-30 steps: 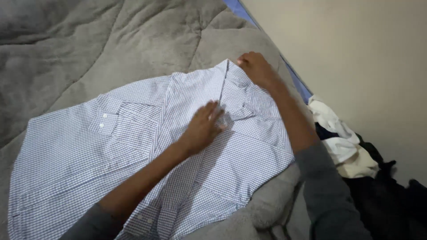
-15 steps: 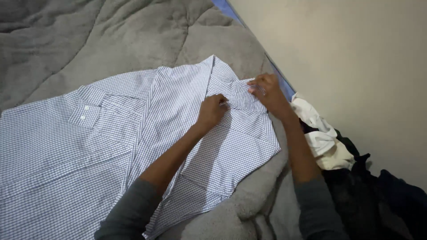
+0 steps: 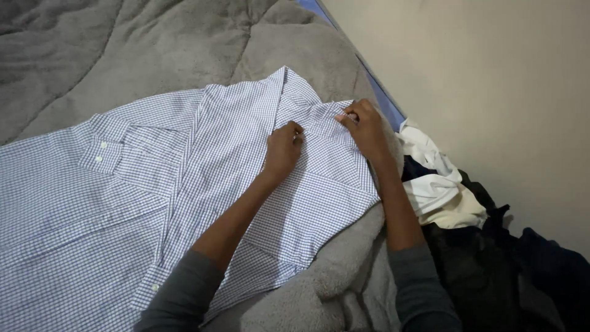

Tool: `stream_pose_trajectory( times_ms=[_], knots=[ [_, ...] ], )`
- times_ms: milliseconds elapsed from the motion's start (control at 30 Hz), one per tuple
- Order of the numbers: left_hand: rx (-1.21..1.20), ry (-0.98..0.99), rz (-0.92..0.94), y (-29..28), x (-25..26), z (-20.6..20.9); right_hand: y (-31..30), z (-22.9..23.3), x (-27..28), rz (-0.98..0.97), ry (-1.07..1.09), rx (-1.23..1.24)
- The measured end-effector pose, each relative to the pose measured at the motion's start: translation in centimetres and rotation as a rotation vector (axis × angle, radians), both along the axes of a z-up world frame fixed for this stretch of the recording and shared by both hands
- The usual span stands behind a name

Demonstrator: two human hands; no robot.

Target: The person is folding a long-sleeved button-down shirt on a bed.

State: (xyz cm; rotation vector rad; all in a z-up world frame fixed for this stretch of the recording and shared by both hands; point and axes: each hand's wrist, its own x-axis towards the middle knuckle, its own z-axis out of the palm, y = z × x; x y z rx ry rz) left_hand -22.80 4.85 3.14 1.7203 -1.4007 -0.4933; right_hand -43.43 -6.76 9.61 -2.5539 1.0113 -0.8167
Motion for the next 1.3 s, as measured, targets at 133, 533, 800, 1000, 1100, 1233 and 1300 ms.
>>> stream_pose_trajectory(
  times_ms=[133,533,800,1000,1100,1233,1300],
  knots=[
    [-0.135,-0.303,0.098,1.1,-1.1,0.1,-0.3,-0.6,0.6,-0.091,0.041,-0.085],
    [-0.206,-0.408,-0.091,2.5,-3.2,-0.2,-5.5,3.1,6.9,-0.123,0.385,-0.015],
    [-0.165,-0.434,-0.118,3.1,-3.0,-0.3,-8.2,2.5,10.2,0.061,0.499,0.301],
    [-0.169,-0.428,-0.117,2.8,-3.2,-1.2,-8.2,1.2,9.6,0.03,0.39,0.181],
    [-0.148,-0.398,-0.125,3.0,-3.1,-0.9,-9.5,-0.3,10.4,-0.028,0.501,0.05],
    [-0.163,-0.279,-0.181,2.5,-2.2,-0.2,-6.4,1.6,12.9,0.015,0.469,-0.082],
    [-0.179,-0.336,-0.153,3.3,-0.9,0.8,-5.7,-0.9,13.6,0.218,0.369,-0.224]
  ],
)
